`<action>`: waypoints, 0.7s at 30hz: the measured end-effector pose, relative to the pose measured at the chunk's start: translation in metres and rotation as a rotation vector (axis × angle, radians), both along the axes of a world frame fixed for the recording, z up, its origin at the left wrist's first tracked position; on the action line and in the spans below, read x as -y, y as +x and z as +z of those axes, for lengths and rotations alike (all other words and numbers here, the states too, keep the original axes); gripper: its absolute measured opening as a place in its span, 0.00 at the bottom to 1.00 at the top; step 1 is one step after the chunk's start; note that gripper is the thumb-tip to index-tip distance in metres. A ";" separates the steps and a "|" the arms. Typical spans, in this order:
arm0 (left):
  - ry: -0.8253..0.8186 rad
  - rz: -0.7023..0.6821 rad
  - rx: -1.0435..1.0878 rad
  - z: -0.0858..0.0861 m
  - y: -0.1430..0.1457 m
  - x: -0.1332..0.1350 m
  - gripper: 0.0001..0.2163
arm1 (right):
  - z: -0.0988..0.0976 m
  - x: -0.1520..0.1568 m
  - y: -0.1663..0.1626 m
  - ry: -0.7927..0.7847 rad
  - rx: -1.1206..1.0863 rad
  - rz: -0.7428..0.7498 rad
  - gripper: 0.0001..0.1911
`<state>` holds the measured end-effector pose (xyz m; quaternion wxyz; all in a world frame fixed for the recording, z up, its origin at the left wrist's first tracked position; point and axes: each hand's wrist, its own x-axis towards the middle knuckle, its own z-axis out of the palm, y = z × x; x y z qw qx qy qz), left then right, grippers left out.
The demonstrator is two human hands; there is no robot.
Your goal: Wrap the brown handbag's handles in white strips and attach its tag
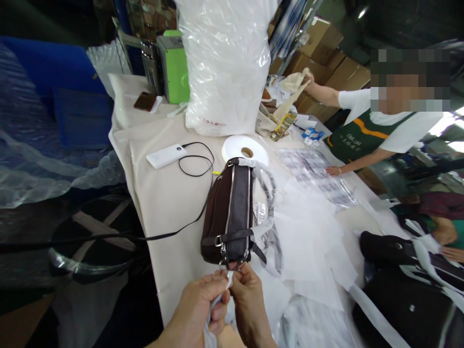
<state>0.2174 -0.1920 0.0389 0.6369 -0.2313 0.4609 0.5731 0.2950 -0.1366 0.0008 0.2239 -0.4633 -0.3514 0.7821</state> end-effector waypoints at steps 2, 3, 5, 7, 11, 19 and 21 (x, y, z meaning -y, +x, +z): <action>0.025 0.034 -0.131 -0.004 0.005 0.003 0.08 | 0.002 0.001 0.007 0.124 0.124 0.029 0.13; 0.039 0.042 -0.194 -0.007 0.007 0.004 0.09 | 0.004 0.002 0.011 0.210 0.209 0.028 0.13; 0.066 0.025 -0.293 -0.012 0.011 0.006 0.12 | 0.011 0.003 0.020 0.413 0.383 0.009 0.10; 0.085 0.002 -0.368 -0.017 0.012 0.008 0.14 | 0.019 0.002 0.027 0.638 0.484 0.014 0.07; 0.116 -0.022 -0.504 -0.024 0.012 0.010 0.17 | 0.035 -0.010 0.025 1.161 0.388 0.299 0.11; 0.163 -0.077 -0.608 -0.029 0.010 0.010 0.17 | 0.072 -0.042 -0.006 1.537 0.540 1.039 0.12; 0.145 -0.093 -0.558 -0.029 0.009 0.012 0.17 | 0.066 -0.045 -0.004 1.640 0.508 1.058 0.10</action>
